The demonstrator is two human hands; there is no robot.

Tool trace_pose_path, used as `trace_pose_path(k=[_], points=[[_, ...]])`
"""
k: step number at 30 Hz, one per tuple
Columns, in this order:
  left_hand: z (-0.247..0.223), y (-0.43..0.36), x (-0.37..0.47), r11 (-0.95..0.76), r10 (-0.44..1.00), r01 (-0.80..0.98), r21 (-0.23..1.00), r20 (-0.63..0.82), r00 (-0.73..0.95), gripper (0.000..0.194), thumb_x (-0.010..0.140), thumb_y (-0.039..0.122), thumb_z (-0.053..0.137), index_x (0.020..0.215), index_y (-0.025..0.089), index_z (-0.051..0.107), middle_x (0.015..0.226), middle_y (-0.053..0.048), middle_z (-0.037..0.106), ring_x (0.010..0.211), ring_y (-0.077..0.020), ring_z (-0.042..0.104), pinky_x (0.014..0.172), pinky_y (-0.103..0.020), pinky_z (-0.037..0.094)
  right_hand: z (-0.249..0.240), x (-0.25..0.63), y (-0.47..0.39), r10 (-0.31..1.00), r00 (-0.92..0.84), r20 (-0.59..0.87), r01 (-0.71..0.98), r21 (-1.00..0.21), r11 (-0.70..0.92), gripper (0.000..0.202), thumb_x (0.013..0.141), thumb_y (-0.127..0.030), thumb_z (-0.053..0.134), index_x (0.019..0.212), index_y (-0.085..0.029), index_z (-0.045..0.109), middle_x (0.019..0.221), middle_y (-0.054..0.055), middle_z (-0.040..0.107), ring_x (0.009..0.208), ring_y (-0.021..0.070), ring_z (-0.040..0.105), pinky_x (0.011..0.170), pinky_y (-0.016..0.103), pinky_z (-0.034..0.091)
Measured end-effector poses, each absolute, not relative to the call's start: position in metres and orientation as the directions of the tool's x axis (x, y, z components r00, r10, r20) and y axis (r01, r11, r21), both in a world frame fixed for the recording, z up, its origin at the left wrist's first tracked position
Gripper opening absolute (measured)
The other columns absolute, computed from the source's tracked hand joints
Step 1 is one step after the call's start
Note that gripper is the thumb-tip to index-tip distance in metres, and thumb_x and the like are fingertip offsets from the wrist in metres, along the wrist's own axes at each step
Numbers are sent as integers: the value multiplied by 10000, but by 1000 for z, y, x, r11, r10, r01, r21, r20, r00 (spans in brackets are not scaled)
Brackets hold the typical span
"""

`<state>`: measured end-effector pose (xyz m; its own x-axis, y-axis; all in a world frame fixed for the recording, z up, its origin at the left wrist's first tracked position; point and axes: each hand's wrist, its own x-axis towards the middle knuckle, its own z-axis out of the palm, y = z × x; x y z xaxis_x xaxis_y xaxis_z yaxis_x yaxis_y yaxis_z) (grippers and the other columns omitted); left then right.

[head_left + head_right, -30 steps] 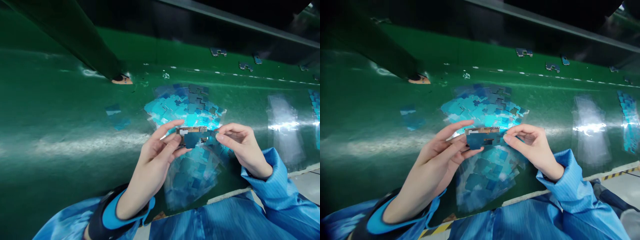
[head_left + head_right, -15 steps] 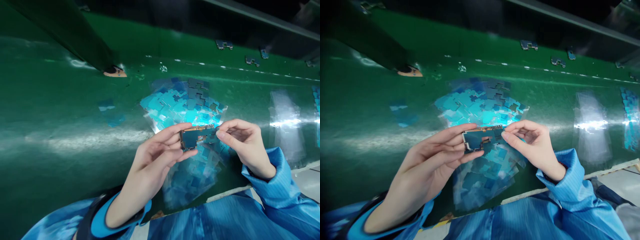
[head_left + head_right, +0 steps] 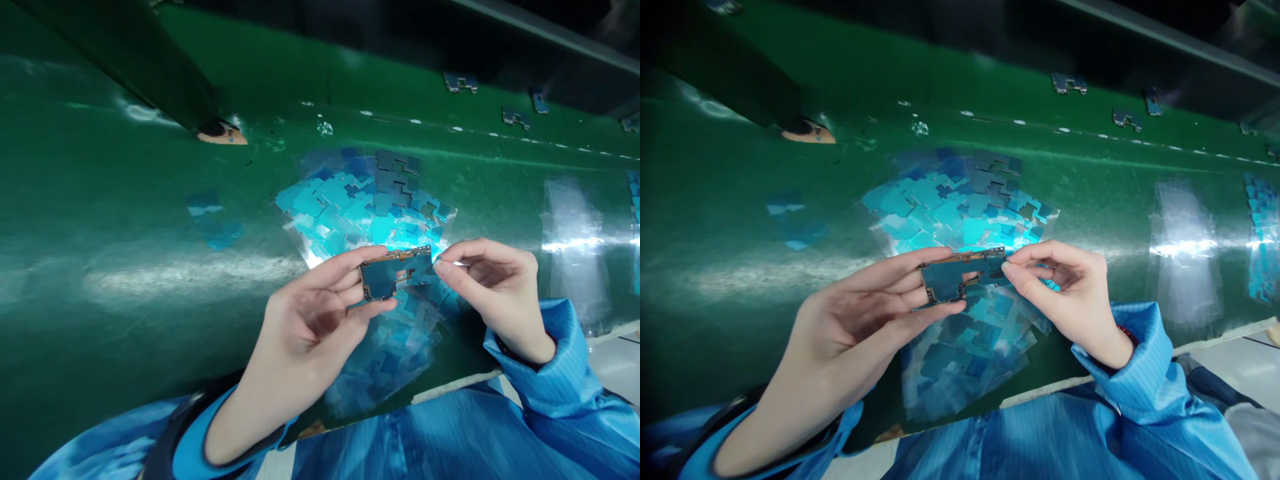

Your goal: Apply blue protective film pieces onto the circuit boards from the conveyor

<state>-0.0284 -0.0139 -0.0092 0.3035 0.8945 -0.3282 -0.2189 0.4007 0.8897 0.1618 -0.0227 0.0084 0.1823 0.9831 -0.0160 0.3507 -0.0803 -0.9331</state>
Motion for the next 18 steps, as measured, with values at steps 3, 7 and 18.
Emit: trace_pose_path(k=[3, 7, 18], points=[[-10, -13, -28, 368, 907, -210, 906, -299, 297, 390, 709, 132, 726, 1065, 293, 730, 1002, -6, 762, 925, -286, 725, 778, -397, 639, 8, 161, -23, 982, 188, -15, 353, -932, -82, 91, 710, -124, 732, 710, -212, 707, 665, -27, 717, 586, 114, 669, 508, 192, 581], [-9, -13, -26, 379, 904, -211, 901, -311, 294, 370, 718, 135, 728, 1046, 306, 731, 980, 10, 762, 849, -252, 737, 768, -385, 643, 7, 161, -23, 980, 197, -21, 342, -935, -89, 125, 693, -90, 733, 704, -213, 711, 668, -36, 714, 588, 98, 661, 515, 172, 571], [-8, -12, -25, 405, 897, -202, 892, -344, 278, 348, 693, 193, 761, 1033, 266, 737, 995, -32, 759, 908, -296, 725, 765, -400, 634, 5, 161, -24, 983, 183, -4, 382, -921, -75, 91, 725, -127, 731, 724, -216, 711, 702, -27, 730, 600, 111, 674, 539, 194, 596]])
